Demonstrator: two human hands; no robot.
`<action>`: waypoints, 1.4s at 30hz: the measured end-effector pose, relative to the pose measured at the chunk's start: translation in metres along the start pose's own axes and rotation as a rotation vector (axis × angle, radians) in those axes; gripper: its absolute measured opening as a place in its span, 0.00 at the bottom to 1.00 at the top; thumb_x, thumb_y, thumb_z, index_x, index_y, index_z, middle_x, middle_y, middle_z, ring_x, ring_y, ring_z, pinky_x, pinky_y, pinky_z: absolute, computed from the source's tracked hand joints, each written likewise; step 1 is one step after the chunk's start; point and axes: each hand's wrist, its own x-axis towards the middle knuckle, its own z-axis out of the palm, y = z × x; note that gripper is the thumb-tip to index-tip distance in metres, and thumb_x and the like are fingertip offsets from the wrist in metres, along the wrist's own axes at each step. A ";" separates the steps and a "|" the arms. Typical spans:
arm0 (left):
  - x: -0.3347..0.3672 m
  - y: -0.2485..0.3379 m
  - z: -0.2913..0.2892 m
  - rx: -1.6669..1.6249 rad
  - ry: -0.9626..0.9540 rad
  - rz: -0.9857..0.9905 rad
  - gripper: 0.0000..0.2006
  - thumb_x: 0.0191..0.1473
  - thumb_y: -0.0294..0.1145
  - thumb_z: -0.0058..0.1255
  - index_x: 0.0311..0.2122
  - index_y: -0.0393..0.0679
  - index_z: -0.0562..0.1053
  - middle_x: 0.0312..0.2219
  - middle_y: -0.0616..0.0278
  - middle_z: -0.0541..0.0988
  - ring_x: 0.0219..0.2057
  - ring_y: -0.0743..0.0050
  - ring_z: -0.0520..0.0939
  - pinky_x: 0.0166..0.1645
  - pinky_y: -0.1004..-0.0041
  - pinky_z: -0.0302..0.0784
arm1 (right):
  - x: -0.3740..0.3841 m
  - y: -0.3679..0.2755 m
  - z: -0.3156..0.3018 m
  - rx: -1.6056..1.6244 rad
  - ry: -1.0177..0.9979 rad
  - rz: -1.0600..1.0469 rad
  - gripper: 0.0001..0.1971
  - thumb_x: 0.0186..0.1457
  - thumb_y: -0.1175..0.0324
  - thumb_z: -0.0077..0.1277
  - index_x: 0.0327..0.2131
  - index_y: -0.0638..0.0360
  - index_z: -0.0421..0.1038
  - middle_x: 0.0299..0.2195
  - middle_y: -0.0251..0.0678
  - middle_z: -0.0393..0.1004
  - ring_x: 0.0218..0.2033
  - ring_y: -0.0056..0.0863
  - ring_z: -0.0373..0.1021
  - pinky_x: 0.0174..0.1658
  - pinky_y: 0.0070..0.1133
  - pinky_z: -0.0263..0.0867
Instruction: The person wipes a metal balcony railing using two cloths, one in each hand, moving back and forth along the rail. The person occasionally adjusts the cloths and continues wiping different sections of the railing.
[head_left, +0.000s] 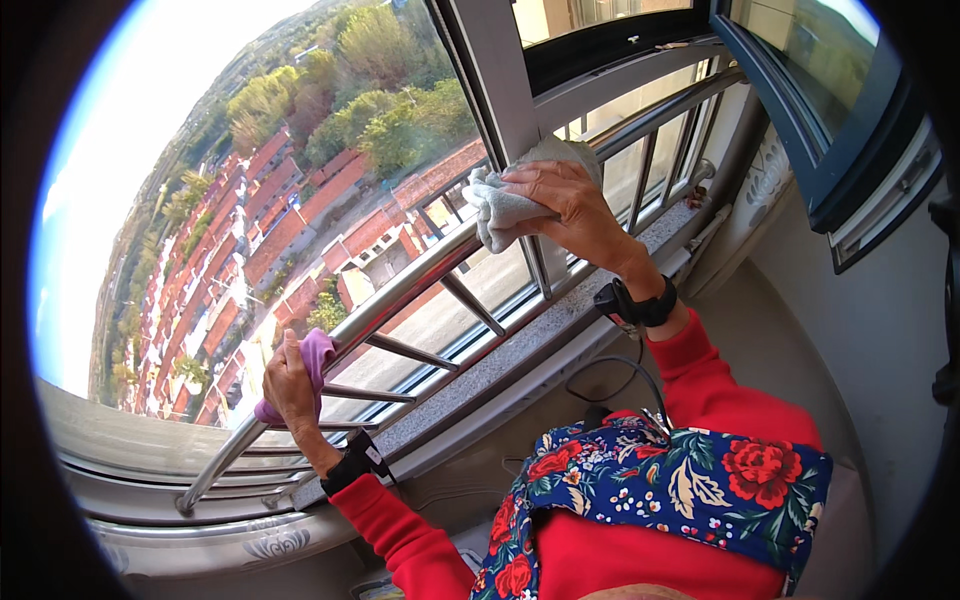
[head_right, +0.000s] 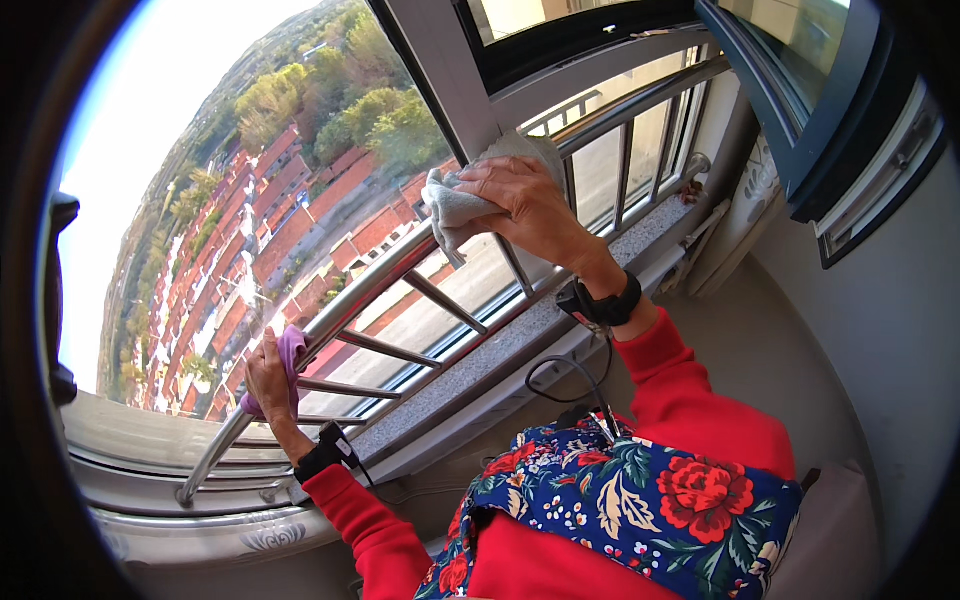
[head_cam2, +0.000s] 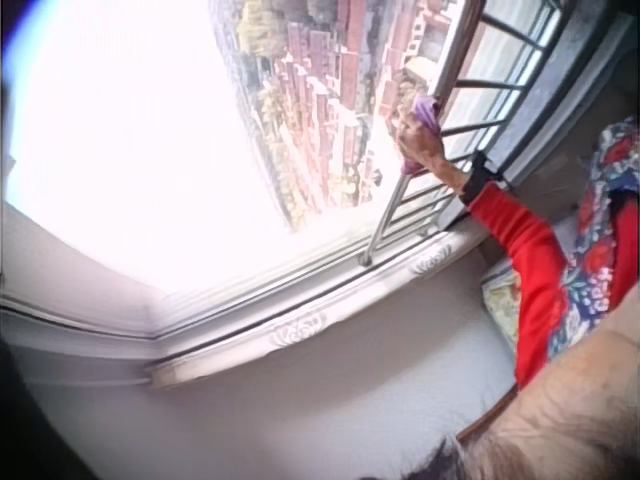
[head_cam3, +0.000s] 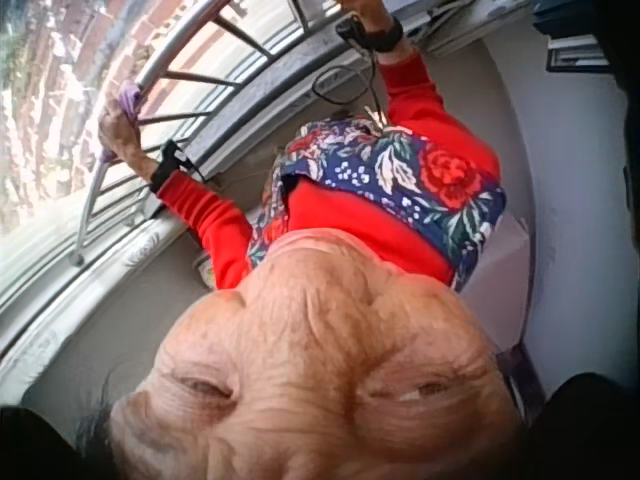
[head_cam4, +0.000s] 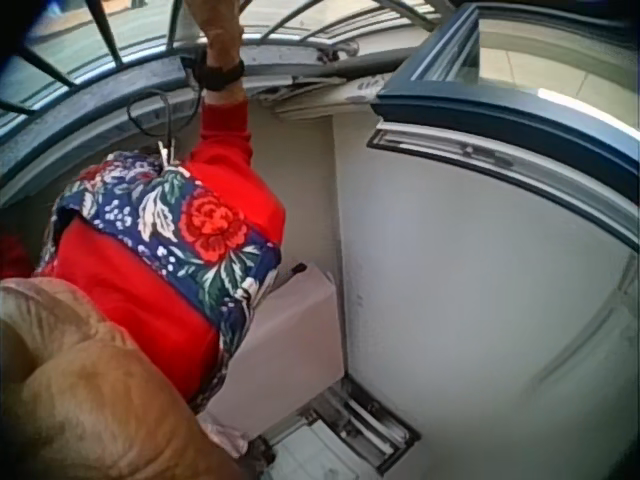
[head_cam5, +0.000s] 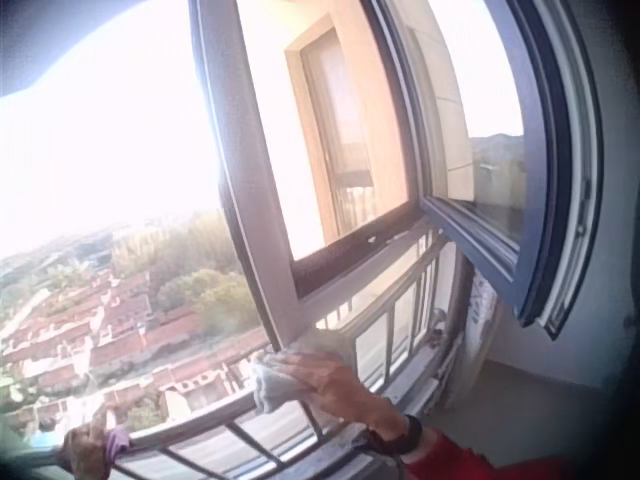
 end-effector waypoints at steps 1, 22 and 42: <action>0.000 0.001 0.003 -0.032 0.026 0.019 0.32 0.67 0.57 0.39 0.29 0.36 0.80 0.19 0.47 0.76 0.21 0.55 0.75 0.32 0.55 0.66 | -0.002 0.007 -0.004 -0.039 0.017 0.027 0.24 0.51 0.63 0.68 0.52 0.49 0.76 0.51 0.30 0.79 0.58 0.33 0.68 0.64 0.34 0.56; -0.002 0.009 -0.003 -0.004 -0.028 0.038 0.34 0.69 0.56 0.37 0.31 0.30 0.79 0.19 0.43 0.76 0.21 0.53 0.71 0.31 0.54 0.64 | -0.026 0.189 -0.112 -0.340 0.387 0.505 0.19 0.63 0.59 0.55 0.52 0.58 0.73 0.49 0.45 0.77 0.52 0.46 0.73 0.56 0.38 0.69; -0.007 0.011 0.004 0.118 0.103 0.052 0.32 0.66 0.60 0.38 0.27 0.43 0.82 0.23 0.44 0.80 0.27 0.40 0.81 0.35 0.53 0.71 | -0.010 0.047 -0.053 -0.159 -0.044 0.144 0.19 0.58 0.71 0.61 0.53 0.56 0.74 0.53 0.41 0.75 0.58 0.43 0.68 0.64 0.38 0.61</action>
